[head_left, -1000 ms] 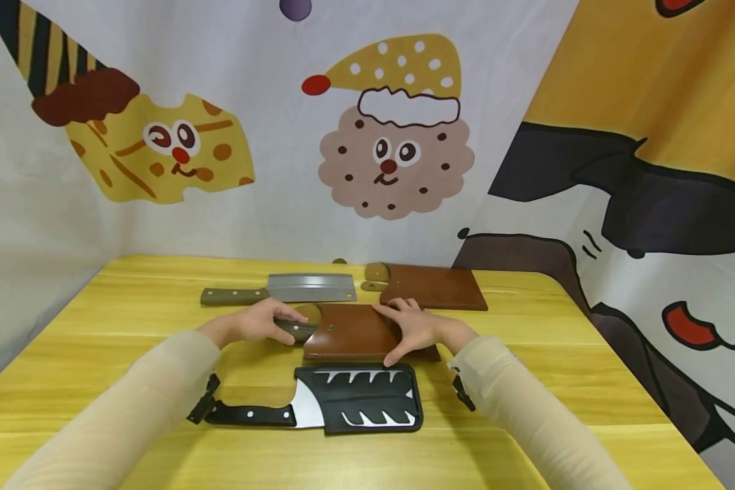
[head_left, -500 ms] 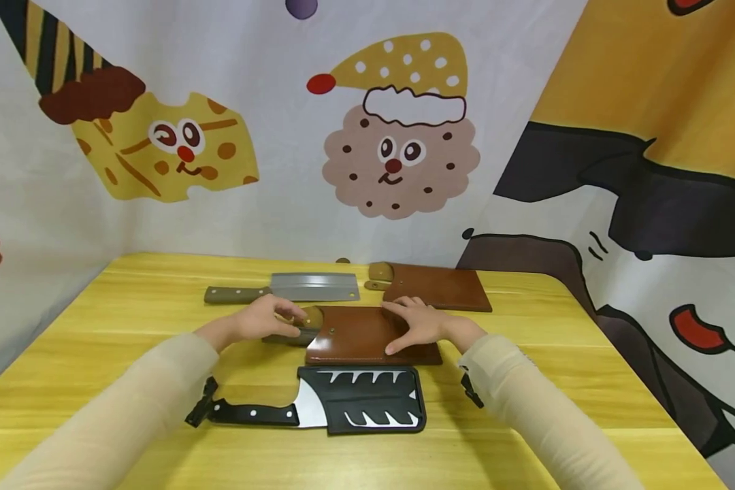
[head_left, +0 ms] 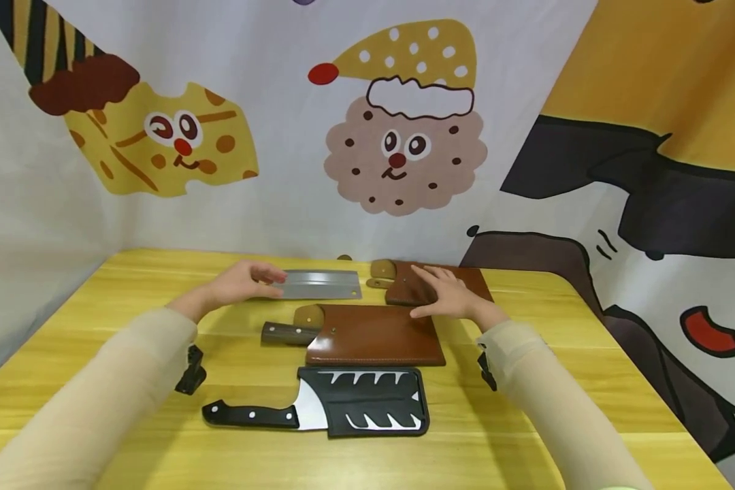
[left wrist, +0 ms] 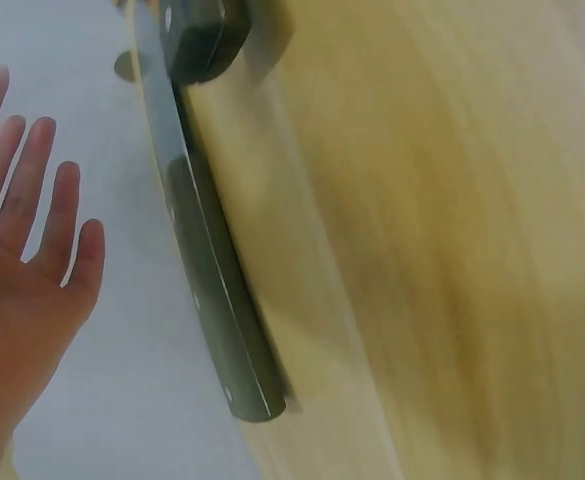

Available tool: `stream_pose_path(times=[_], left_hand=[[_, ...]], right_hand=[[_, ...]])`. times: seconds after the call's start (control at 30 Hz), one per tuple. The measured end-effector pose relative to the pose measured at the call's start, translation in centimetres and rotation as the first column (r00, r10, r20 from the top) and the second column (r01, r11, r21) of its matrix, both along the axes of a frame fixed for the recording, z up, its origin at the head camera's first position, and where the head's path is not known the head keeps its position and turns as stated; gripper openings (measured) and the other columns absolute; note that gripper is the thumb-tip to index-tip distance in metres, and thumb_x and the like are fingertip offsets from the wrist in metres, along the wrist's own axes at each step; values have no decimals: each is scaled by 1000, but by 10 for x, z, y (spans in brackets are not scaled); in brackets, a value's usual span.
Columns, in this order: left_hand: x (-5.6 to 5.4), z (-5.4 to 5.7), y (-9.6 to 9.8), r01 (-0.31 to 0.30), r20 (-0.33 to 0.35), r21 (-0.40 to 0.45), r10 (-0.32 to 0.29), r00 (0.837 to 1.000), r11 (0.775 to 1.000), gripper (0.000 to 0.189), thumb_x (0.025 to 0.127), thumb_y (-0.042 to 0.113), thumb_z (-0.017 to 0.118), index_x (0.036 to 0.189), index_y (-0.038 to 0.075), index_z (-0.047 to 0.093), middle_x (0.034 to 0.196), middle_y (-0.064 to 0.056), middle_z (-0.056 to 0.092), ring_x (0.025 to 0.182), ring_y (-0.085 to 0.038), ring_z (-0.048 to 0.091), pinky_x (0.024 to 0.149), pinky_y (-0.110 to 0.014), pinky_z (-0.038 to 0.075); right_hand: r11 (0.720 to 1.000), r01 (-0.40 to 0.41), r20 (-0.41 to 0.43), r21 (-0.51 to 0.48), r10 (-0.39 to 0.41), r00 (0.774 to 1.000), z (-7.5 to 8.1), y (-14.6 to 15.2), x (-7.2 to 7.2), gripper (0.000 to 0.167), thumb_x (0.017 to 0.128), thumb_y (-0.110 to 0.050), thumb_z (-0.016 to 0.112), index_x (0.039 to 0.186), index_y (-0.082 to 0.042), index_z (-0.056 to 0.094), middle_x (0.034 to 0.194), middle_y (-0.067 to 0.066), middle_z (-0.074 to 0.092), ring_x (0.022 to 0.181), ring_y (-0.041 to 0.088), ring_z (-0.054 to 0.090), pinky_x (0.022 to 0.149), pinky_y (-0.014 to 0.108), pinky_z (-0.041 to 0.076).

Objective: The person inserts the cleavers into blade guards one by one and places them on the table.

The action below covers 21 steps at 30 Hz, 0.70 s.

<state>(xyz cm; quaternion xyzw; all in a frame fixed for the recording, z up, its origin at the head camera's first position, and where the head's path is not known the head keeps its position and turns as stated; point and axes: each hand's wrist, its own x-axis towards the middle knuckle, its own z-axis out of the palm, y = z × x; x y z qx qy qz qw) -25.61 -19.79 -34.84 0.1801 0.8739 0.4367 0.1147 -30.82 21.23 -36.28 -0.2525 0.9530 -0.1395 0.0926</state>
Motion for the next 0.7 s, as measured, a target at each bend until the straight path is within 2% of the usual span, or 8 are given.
stream_pose_path(times=[0.27, 0.4, 0.6, 0.7], left_hand=[[-10, -4, -16, -53, 19, -48, 54, 998, 997, 49, 87, 21, 65, 128, -2, 53, 130, -25, 53, 122, -41, 46, 101, -50, 39], [-12, -11, -24, -57, 24, -75, 59, 998, 996, 50, 88, 17, 64, 130, -6, 50, 131, -27, 51, 124, -44, 44, 101, -52, 39], [-13, -23, -36, -77, 15, -134, 80, 997, 988, 52, 88, 12, 64, 131, -10, 47, 131, -30, 49, 123, -45, 44, 99, -53, 39], [-13, -28, -41, -85, 11, -168, 88, 996, 982, 52, 86, 10, 65, 130, -10, 48, 132, -31, 48, 121, -45, 44, 97, -53, 40]], right_hand=[[997, 68, 29, 42, -69, 997, -3, 19, -21, 103, 75, -53, 71, 152, -15, 14, 155, 22, 10, 138, 49, 9, 101, 73, 13], [994, 87, 78, 65, -92, 993, -7, 25, -28, 105, 75, -53, 72, 152, -15, 12, 156, 20, 5, 140, 48, 3, 100, 75, 8], [992, 74, 130, 98, -86, 988, -13, 30, -37, 107, 75, -56, 70, 152, -13, 9, 156, 22, -1, 139, 49, -2, 100, 76, 5], [991, 69, 182, 114, -89, 979, -15, 31, -41, 105, 76, -58, 66, 152, -13, 8, 156, 23, -4, 140, 49, -5, 100, 76, 3]])
